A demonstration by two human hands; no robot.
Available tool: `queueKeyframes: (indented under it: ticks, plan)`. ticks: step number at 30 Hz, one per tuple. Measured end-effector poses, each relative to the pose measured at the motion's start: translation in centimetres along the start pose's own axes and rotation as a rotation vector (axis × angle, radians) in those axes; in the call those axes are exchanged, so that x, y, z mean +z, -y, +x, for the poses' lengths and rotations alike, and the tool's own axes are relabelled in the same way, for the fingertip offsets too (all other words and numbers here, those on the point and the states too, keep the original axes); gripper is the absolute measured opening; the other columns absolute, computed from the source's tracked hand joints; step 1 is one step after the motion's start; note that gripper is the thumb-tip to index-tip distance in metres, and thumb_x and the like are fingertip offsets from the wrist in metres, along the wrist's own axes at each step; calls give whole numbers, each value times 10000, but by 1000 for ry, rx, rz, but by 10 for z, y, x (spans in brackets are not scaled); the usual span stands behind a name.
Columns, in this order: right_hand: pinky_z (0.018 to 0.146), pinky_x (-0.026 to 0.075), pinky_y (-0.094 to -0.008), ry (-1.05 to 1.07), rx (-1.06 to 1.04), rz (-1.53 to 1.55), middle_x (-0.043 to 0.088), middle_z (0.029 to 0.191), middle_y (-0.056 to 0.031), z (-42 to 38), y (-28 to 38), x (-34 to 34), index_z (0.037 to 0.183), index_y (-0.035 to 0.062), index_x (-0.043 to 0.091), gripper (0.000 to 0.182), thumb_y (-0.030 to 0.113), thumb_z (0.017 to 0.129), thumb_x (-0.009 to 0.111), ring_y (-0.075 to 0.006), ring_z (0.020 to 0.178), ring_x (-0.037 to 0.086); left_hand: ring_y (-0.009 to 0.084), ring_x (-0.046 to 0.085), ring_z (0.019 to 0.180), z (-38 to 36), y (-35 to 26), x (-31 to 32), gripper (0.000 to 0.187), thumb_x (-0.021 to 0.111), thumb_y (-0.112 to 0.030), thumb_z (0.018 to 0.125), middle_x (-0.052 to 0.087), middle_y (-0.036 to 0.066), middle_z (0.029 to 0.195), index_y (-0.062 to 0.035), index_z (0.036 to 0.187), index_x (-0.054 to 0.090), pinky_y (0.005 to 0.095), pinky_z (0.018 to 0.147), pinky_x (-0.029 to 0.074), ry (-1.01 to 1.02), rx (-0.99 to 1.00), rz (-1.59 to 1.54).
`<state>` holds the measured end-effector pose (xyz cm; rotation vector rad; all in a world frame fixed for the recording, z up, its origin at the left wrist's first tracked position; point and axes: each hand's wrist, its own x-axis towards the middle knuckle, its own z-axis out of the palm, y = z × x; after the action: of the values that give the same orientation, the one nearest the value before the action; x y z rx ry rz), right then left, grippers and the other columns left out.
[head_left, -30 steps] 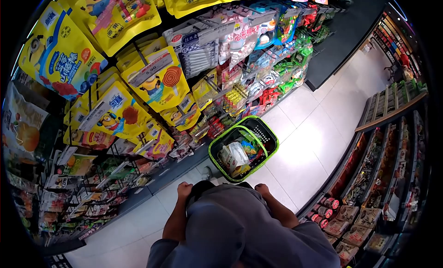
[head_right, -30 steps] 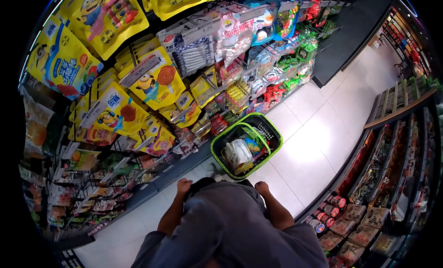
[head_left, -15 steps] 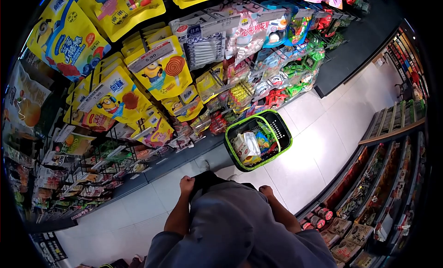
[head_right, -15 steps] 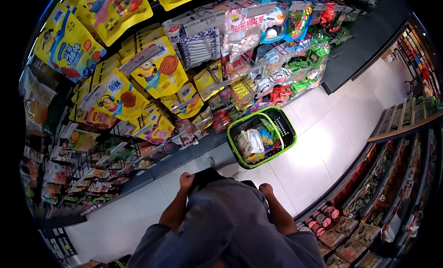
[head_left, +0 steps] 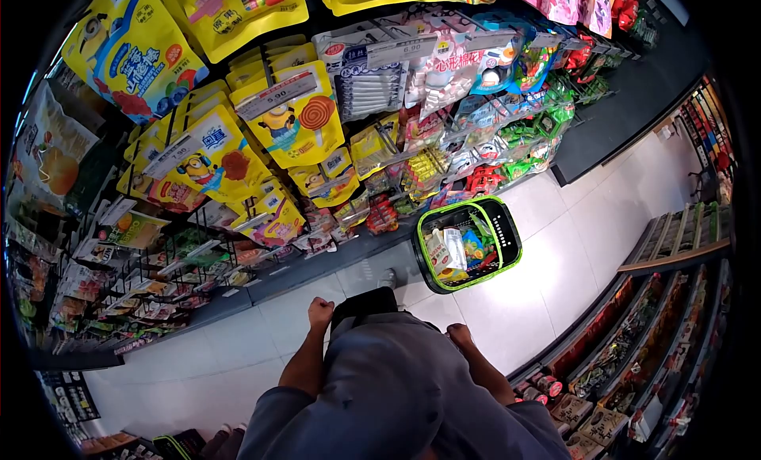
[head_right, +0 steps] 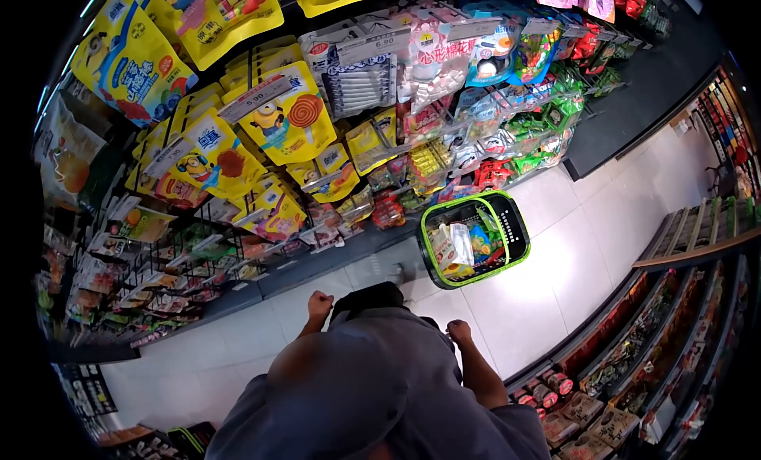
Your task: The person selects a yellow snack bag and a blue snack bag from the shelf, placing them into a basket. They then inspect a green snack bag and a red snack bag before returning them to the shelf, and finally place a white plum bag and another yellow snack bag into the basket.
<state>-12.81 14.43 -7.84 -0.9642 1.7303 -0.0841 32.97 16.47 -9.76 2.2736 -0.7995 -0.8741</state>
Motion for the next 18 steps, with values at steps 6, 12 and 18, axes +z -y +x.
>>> queueKeyframes:
  ticks: [6,12,18]
  plan:
    - [725,525,-317,-62,-61,-8,709,814,-115,22,27,-3,885,20,708,253,194,838,530,-205,745,684,309,643,745,24,-19,10,227,709,-219,706,645,144,719,-26,764,604,383,707,507,32,-50,128]
    - [678,531,-315,-234,-156,-196,702,757,-93,59,13,-4,866,42,710,230,208,826,556,-189,669,674,212,637,614,62,-57,26,236,715,-211,717,637,106,679,-7,752,601,340,617,509,221,-55,-70]
    - [865,501,-384,-330,-19,-214,688,977,-157,43,54,-15,939,71,716,258,239,807,571,-299,942,653,171,621,561,110,-92,43,224,696,-189,748,614,87,624,-5,733,570,301,550,484,461,-12,-35]
